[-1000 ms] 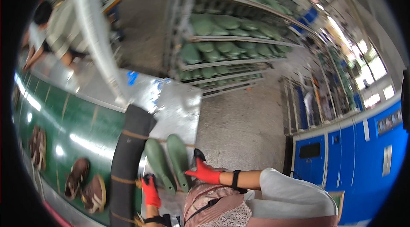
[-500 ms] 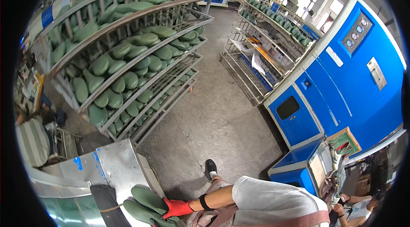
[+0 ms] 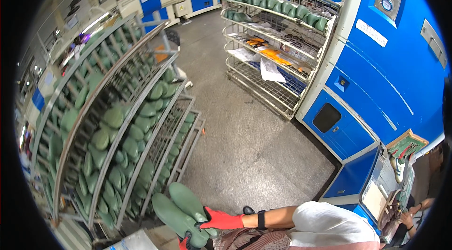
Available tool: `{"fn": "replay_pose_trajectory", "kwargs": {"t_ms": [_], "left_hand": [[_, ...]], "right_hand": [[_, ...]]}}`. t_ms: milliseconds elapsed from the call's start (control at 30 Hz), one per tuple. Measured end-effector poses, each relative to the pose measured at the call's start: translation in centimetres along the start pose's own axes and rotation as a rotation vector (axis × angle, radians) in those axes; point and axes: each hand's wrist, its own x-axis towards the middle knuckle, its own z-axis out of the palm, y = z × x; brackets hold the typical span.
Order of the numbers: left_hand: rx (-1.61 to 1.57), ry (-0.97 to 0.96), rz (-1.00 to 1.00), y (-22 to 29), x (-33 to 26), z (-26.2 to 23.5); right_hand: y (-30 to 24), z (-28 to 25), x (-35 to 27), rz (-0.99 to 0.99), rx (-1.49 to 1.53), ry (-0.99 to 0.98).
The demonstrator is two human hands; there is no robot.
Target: Finishing and sorting shoes and shoe lasts in a factory setting.
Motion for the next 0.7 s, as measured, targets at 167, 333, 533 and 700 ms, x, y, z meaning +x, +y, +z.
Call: {"fn": "replay_pose_trajectory", "kwargs": {"t_ms": [167,333,533,700], "left_hand": [[0.074,-0.061,-0.218,3.1,12.6,9.7],[0.390,-0.429,-0.048,6.6,28.9,23.7],[0.291,-0.744,-0.026,16.4,42.0,47.5],[0.285,-0.934,-0.020,23.9,51.4,67.2]], "right_hand": [[0.3,-13.7,3.2,-0.021,0.140,0.133],[-0.1,-29.1,9.5,-0.068,0.389,0.358],[-4.8,-50.5,12.9,-0.053,0.737,0.548],[-8.4,-67.1,12.7,-0.281,0.646,0.848]]}}
